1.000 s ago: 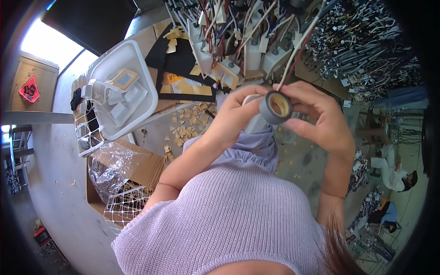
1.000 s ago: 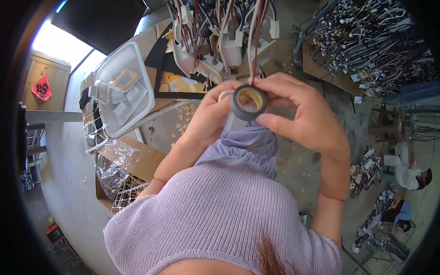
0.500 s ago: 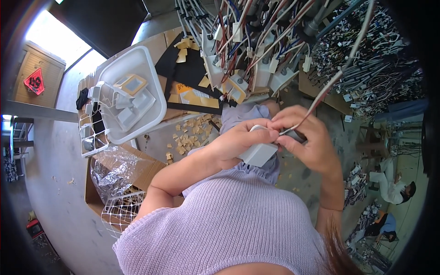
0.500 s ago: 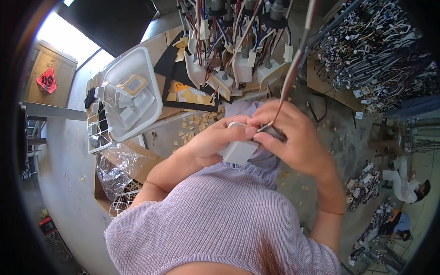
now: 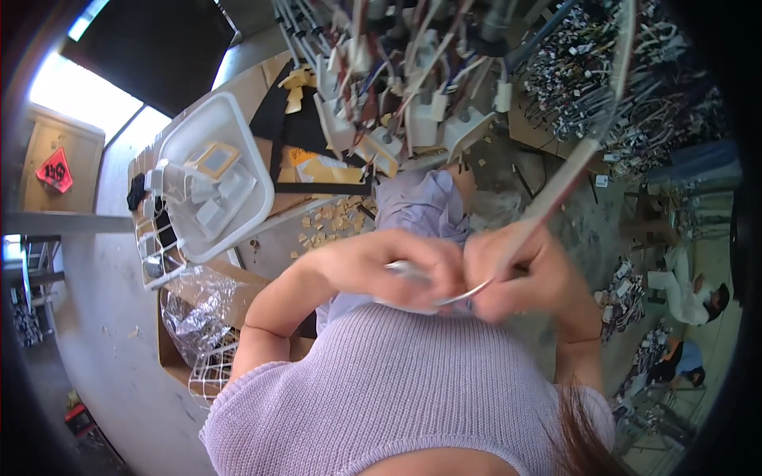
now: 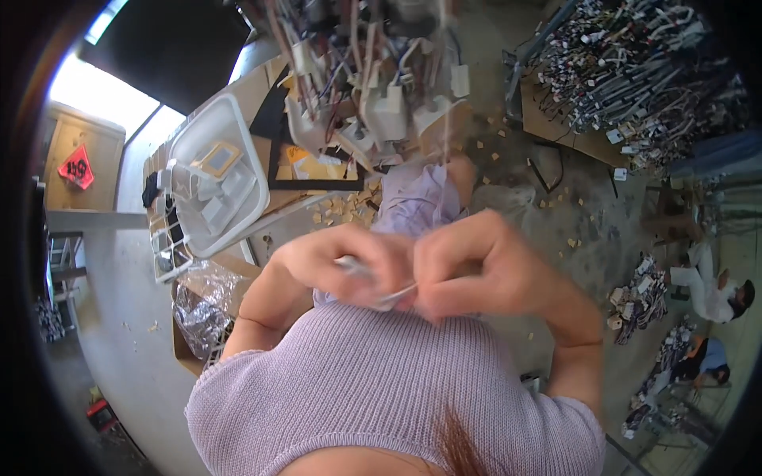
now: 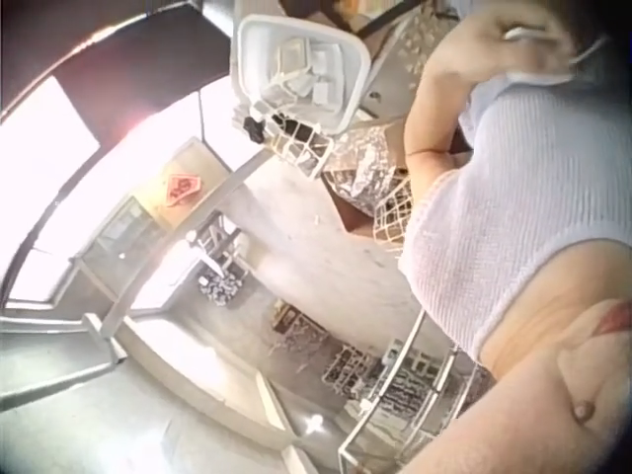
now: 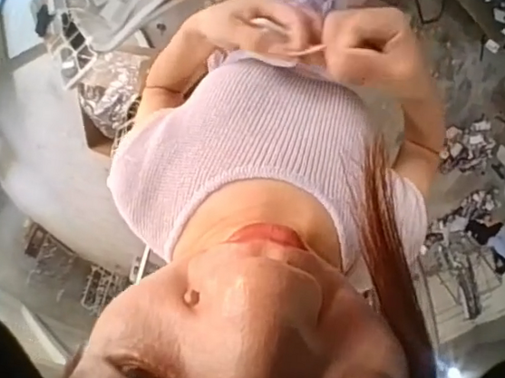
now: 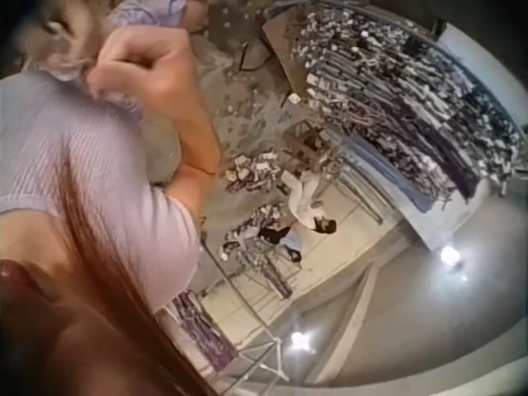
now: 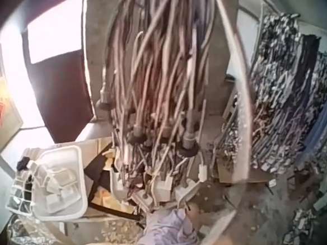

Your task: Taping electrical wires into plastic connectors for wire harness assembly.

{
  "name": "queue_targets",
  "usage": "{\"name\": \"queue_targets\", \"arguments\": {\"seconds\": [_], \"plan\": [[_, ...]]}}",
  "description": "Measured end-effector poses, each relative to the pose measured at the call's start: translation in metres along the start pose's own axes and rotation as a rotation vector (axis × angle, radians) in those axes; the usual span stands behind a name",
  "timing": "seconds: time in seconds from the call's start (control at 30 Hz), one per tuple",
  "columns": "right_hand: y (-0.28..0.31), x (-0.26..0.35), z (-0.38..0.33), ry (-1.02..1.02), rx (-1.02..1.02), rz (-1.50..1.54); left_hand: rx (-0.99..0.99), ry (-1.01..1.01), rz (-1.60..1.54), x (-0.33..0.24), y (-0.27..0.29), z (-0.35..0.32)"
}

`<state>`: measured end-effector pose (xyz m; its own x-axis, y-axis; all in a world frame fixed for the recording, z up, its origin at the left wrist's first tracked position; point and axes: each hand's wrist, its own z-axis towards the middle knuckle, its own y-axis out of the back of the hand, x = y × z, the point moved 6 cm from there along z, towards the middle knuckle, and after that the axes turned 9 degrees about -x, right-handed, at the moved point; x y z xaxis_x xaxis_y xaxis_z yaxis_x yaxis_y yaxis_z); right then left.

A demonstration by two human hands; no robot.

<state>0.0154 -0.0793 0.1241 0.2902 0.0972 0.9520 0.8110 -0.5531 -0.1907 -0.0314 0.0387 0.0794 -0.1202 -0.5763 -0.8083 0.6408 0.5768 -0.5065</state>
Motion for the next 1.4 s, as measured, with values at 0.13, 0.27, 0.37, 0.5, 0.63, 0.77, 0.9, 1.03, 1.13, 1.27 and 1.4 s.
{"name": "queue_targets", "arguments": {"seconds": [0.13,0.27,0.37,0.5,0.63,0.77,0.9,1.03,1.13,1.27,1.4], "plan": [[0.062,0.032,-0.01,0.757,0.046,0.533,-0.118,-0.425,0.054,-0.031,0.048,-0.04],[0.101,-0.026,0.047,0.383,-0.371,-0.092,-1.147,-0.351,0.692,-0.067,0.092,-0.076],[0.034,-0.028,0.053,0.806,-0.225,-0.473,-1.553,-0.482,0.943,-0.096,0.086,-0.092],[0.042,-0.023,0.052,0.74,-0.245,-0.361,-1.487,-1.074,1.653,-0.137,0.015,-0.07],[0.127,-0.02,0.087,0.672,-0.726,-0.097,-0.867,-1.239,1.877,-0.149,-0.028,-0.001],[0.053,-0.058,0.088,0.608,-0.239,-0.079,-0.343,-0.707,2.67,-0.146,-0.024,0.076],[0.023,-0.077,0.061,0.441,0.074,-0.047,-0.198,-0.229,2.839,-0.141,0.006,0.085],[0.095,-0.053,0.057,0.628,-0.442,-0.025,-0.323,-0.15,2.725,-0.158,0.001,0.055],[0.123,-0.018,0.073,0.728,-0.609,-0.069,-0.533,-0.374,2.759,-0.17,0.002,0.009],[0.158,0.002,0.138,0.713,-0.503,-0.011,-1.105,-0.909,1.551,-0.213,0.012,-0.078],[0.108,-0.009,0.163,0.557,-0.133,-0.242,-0.918,-1.093,1.808,-0.195,-0.05,-0.02]]}}
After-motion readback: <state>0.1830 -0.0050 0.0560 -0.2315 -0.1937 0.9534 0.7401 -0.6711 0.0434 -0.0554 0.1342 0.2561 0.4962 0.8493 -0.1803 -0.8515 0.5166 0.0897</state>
